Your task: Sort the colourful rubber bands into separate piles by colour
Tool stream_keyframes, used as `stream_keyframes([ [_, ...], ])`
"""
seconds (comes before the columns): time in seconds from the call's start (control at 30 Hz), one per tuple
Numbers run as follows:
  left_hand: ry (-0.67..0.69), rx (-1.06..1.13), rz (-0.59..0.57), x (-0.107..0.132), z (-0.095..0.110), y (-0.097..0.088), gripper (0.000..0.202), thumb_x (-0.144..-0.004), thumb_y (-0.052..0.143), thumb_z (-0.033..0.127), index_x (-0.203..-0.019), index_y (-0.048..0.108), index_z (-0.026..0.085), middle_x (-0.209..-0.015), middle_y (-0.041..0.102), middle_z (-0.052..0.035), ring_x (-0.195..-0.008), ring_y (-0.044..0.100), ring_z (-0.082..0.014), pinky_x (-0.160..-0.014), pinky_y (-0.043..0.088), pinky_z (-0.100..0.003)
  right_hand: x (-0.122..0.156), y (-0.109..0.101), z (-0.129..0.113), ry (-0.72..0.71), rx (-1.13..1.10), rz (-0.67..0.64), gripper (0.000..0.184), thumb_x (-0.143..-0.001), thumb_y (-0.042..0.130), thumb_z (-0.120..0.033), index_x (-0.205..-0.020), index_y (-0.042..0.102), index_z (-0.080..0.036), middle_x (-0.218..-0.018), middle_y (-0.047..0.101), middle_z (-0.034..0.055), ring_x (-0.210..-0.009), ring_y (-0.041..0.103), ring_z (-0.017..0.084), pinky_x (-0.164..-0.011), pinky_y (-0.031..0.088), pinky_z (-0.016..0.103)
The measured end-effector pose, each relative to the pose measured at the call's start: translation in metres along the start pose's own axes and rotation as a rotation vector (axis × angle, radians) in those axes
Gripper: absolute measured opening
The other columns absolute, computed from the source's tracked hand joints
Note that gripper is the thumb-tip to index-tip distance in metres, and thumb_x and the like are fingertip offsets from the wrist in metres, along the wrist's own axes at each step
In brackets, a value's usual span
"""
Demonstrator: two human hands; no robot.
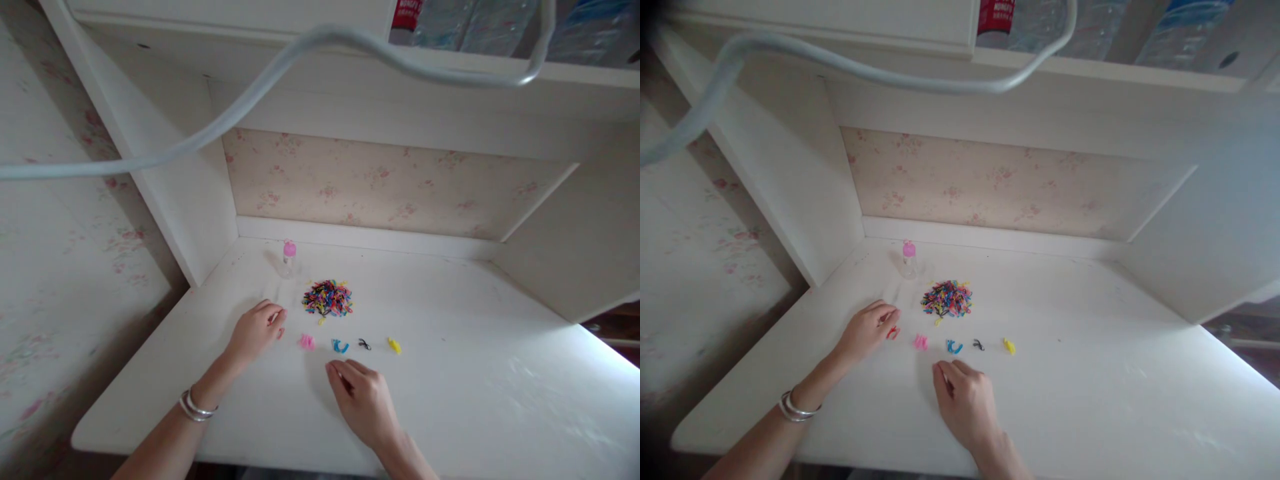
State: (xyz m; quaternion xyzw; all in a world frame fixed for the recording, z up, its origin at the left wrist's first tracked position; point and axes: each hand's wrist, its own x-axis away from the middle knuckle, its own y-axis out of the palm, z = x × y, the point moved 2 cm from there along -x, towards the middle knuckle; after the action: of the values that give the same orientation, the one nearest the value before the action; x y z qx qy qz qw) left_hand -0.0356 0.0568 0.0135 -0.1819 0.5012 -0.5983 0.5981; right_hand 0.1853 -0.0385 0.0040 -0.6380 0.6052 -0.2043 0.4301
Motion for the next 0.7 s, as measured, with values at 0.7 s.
stream_keyframes([
  [0.7,0.099,-0.279,-0.357,-0.034,0.085,0.061,0.027,-0.087,0.042,0.024,-0.078,0.067,0.02,-0.088,0.063,-0.0065,-0.076,0.063,-0.0182,-0.067,0.045,-0.029,0.062,-0.047,0.106,0.731,-0.568,0.491,0.043,-0.069,0.065,-0.054,-0.09,0.075,-0.018,-0.098,0.071,0.0059,-0.097,0.061,0.028,-0.078,0.048,0.028],
])
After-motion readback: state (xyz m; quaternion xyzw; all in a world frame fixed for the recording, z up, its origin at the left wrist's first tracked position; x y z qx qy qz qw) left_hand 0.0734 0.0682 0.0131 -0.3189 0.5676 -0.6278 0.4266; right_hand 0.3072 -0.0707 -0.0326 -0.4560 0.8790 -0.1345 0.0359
